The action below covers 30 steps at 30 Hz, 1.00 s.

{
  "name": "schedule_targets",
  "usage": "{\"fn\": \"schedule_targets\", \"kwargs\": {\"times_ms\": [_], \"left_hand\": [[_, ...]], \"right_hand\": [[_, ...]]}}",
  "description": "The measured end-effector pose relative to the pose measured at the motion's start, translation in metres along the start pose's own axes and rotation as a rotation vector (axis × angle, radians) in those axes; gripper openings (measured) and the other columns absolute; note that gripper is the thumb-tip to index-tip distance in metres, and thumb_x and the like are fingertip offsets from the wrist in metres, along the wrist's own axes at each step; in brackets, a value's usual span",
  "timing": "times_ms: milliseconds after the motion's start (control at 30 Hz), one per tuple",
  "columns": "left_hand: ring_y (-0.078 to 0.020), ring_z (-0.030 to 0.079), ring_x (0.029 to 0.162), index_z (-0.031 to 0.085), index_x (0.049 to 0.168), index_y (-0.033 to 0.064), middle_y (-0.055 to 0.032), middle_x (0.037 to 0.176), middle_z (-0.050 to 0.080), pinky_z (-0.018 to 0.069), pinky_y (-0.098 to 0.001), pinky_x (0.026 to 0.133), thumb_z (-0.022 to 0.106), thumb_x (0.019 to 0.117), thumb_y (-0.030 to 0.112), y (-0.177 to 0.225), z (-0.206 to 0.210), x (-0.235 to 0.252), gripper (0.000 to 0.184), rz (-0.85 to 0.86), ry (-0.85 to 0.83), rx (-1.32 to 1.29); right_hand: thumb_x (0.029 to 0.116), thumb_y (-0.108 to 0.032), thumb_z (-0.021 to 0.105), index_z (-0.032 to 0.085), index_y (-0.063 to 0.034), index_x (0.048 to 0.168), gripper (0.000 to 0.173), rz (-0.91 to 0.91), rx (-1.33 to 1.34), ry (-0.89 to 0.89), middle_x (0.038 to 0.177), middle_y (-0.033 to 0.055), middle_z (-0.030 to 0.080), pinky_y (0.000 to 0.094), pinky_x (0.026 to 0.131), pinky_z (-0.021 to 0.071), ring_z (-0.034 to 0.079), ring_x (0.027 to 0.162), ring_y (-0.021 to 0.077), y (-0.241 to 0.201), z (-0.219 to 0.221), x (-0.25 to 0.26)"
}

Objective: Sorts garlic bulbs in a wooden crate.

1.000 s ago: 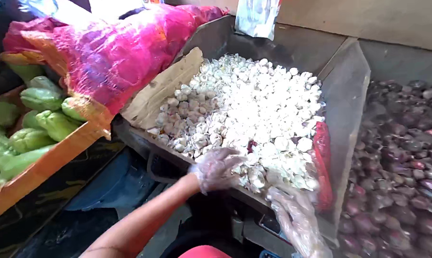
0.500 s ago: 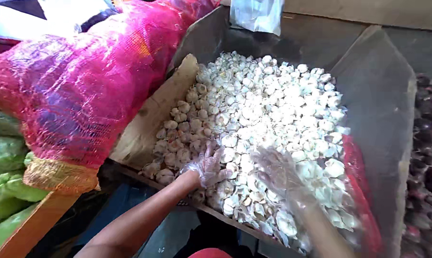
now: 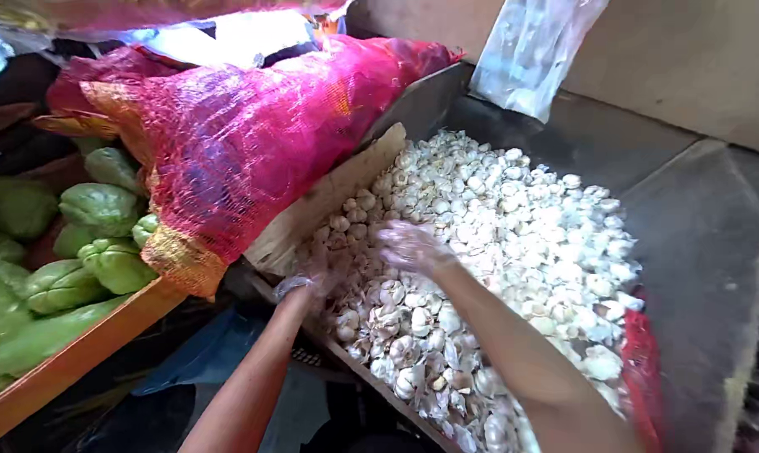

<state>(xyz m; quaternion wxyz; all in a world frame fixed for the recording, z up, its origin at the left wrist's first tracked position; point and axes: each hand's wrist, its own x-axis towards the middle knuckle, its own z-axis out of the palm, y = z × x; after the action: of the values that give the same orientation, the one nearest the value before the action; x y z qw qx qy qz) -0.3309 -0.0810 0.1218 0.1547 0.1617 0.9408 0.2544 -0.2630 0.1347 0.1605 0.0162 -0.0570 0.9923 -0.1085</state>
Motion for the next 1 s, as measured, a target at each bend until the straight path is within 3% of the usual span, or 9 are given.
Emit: {"fn": "schedule_targets", "kwargs": {"times_ms": [100, 167, 267, 367, 500, 633, 733, 900, 1000], "left_hand": [[-0.0463, 0.030, 0.149, 0.018, 0.163, 0.0042, -0.0300, 0.165, 0.021, 0.0316, -0.0591, 0.118, 0.066, 0.0971, 0.042, 0.014, -0.003, 0.006, 0.090, -0.052, -0.042, 0.064], [-0.0455, 0.035, 0.147, 0.024, 0.161, 0.0035, -0.0282, 0.164, 0.026, 0.0346, -0.0611, 0.116, 0.068, 0.0966, 0.040, 0.014, 0.003, 0.012, 0.086, -0.069, -0.078, 0.116], [-0.0441, 0.034, 0.149, 0.024, 0.161, 0.0027, -0.0270, 0.165, 0.025, 0.0335, -0.0596, 0.117, 0.063, 0.0952, 0.055, 0.004, 0.018, 0.032, 0.093, 0.018, -0.051, 0.098], [-0.0444, 0.034, 0.148, 0.020, 0.162, 0.0020, -0.0281, 0.165, 0.021, 0.0354, -0.0582, 0.116, 0.068, 0.0926, 0.049, 0.008, 0.028, 0.041, 0.096, 0.064, -0.094, 0.104], [-0.0401, 0.045, 0.142, 0.044, 0.150, -0.0019, -0.0277, 0.152, 0.046, 0.0354, -0.0559, 0.117, 0.073, 0.0921, 0.039, 0.028, 0.026, 0.027, 0.076, 0.192, -0.219, 0.037], [-0.0383, 0.050, 0.137, 0.056, 0.141, -0.0002, -0.0248, 0.143, 0.056, 0.0370, -0.0571, 0.115, 0.066, 0.0979, 0.035, 0.054, 0.051, 0.025, 0.057, 0.200, -0.381, -0.076], [-0.0420, 0.048, 0.139, 0.055, 0.142, -0.0027, -0.0276, 0.145, 0.054, 0.0351, -0.0610, 0.115, 0.063, 0.1006, 0.031, 0.082, 0.065, 0.024, 0.054, 0.265, -0.476, -0.032], [-0.0428, 0.049, 0.136, 0.047, 0.152, 0.0097, -0.0248, 0.151, 0.048, 0.0401, -0.0638, 0.109, 0.068, 0.0950, 0.046, 0.128, 0.061, 0.011, 0.071, 0.376, -0.431, -0.030], [-0.0419, 0.050, 0.137, 0.052, 0.147, 0.0063, -0.0239, 0.151, 0.050, 0.0406, -0.0618, 0.111, 0.065, 0.0969, 0.046, 0.160, 0.057, -0.022, 0.065, 0.446, -0.469, -0.063]], "right_hand": [[0.0970, -0.026, 0.068, 0.055, -0.0239, 0.148, 0.052, 0.002, 0.083, -0.025, 0.155, 0.0103, 0.050, 0.0627, 0.107, 0.0445, 0.049, 0.139, 0.0374, -0.024, 0.005, 0.059], [0.1013, -0.034, 0.063, 0.046, -0.0245, 0.155, 0.057, 0.058, 0.127, -0.088, 0.162, 0.0073, 0.041, 0.0626, 0.115, 0.0362, 0.037, 0.149, 0.0356, -0.028, 0.013, 0.083], [0.1022, -0.041, 0.060, 0.051, -0.0210, 0.151, 0.054, 0.103, 0.095, -0.117, 0.158, 0.0100, 0.045, 0.0652, 0.116, 0.0317, 0.034, 0.150, 0.0385, -0.023, 0.028, 0.107], [0.1023, -0.047, 0.055, 0.060, -0.0165, 0.143, 0.050, 0.153, 0.003, -0.179, 0.151, 0.0143, 0.053, 0.0676, 0.117, 0.0291, 0.039, 0.146, 0.0412, -0.022, 0.032, 0.115], [0.1020, -0.051, 0.053, 0.071, -0.0111, 0.124, 0.049, 0.149, 0.020, -0.333, 0.129, 0.0193, 0.067, 0.0707, 0.101, 0.0433, 0.060, 0.125, 0.0410, -0.005, 0.005, 0.094], [0.0984, -0.055, 0.056, 0.071, -0.0178, 0.128, 0.050, 0.148, -0.066, -0.417, 0.132, 0.0174, 0.066, 0.0700, 0.104, 0.0416, 0.058, 0.128, 0.0403, 0.033, -0.007, 0.072], [0.0987, -0.052, 0.059, 0.072, -0.0084, 0.122, 0.051, 0.258, -0.083, -0.511, 0.128, 0.0237, 0.066, 0.0696, 0.104, 0.0416, 0.058, 0.126, 0.0434, 0.051, -0.028, 0.051], [0.1084, -0.033, 0.049, 0.060, -0.0067, 0.143, 0.044, 0.201, 0.070, -0.578, 0.142, 0.0232, 0.059, 0.0598, 0.116, 0.0336, 0.052, 0.137, 0.0388, 0.087, -0.055, -0.004], [0.1053, -0.026, 0.058, 0.065, -0.0010, 0.131, 0.037, 0.289, 0.180, -0.489, 0.132, 0.0226, 0.063, 0.0522, 0.111, 0.0411, 0.058, 0.126, 0.0339, 0.098, -0.071, -0.054]]}}
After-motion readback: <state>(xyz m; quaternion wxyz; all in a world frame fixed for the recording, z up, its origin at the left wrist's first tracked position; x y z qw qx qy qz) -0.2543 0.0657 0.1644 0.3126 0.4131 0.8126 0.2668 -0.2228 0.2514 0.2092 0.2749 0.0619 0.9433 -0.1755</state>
